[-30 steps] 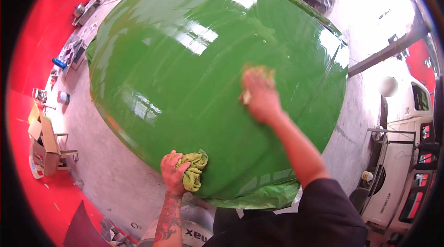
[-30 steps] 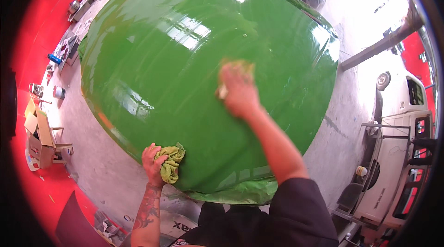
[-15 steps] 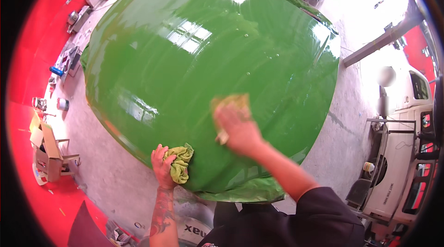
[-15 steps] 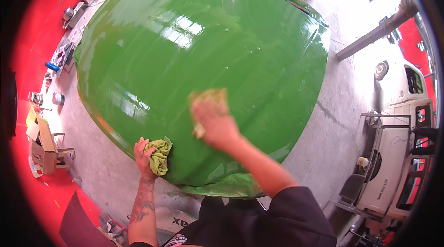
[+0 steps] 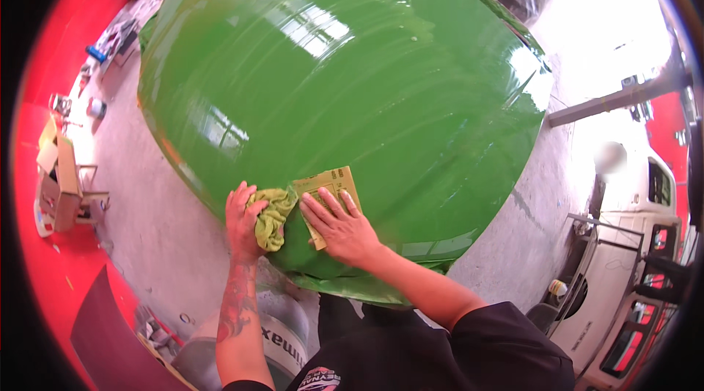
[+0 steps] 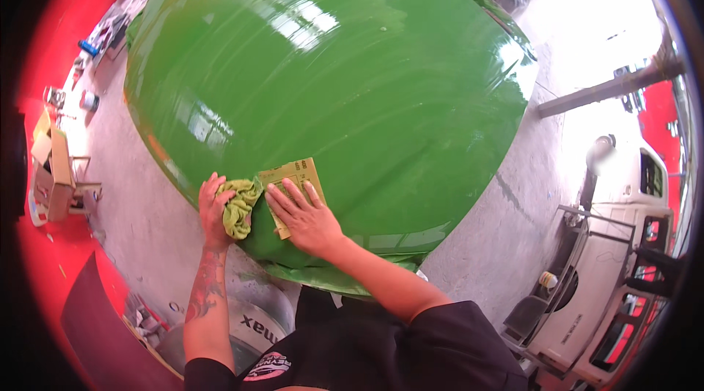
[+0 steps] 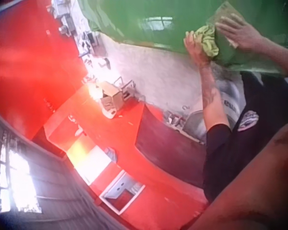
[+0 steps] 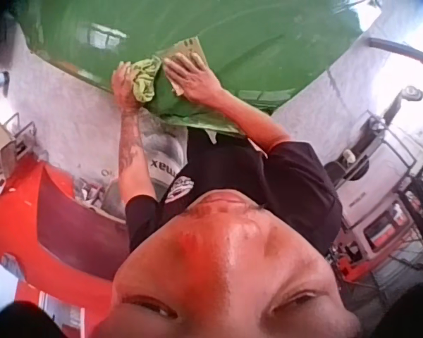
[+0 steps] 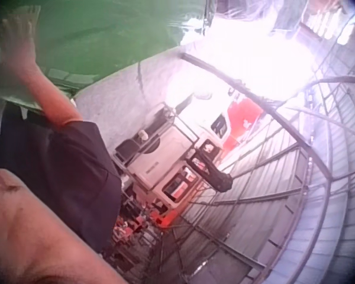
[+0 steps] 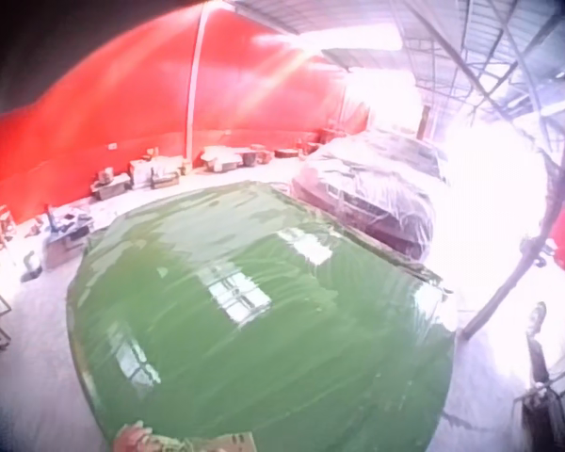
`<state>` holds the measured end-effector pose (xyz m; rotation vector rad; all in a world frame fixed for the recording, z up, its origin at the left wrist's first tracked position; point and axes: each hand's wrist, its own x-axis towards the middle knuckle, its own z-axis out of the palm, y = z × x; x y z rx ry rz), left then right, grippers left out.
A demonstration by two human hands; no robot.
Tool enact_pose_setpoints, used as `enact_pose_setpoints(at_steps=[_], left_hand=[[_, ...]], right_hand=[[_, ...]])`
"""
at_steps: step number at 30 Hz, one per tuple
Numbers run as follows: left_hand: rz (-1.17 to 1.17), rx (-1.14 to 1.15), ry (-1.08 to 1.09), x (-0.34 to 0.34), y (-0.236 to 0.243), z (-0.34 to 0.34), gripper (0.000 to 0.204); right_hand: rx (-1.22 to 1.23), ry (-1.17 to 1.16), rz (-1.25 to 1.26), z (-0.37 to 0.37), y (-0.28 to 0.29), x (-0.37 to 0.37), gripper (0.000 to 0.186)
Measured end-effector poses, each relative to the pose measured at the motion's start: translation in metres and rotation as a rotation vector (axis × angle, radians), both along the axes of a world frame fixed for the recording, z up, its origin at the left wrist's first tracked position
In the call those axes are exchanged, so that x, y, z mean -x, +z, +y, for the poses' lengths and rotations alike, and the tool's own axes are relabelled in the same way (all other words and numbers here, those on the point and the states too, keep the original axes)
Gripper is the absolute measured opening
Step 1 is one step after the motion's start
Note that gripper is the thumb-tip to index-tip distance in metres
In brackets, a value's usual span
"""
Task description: The person wet-sands a car hood, rubbing sandpaper across the surface, dipping a cloth into a bucket of water, and wiping down the panel.
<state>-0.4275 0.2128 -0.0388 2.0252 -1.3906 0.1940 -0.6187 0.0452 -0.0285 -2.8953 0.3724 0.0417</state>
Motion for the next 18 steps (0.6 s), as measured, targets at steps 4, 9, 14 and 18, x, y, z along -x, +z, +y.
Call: enact_pose_setpoints(at_steps=[4,9,14,18], left_hand=[[0.013,0.043,0.052,-0.001,0.002,0.004,0.051],[0.065,0.140,0.009,-0.003,0.008,-0.007,0.046],[0.150,0.177,0.027,-0.001,0.006,0.000,0.043],[0.366,0.349,0.013,-0.004,0.001,0.007,0.039]], right_hand=[[0.021,-0.269,0.066,-0.066,0.018,0.010,0.066],[0.191,-0.574,-0.114,-0.178,-0.011,0.050,0.066],[0.147,-0.162,0.085,-0.003,0.011,-0.008,0.070],[0.044,0.262,0.243,0.083,0.013,-0.029,0.063]])
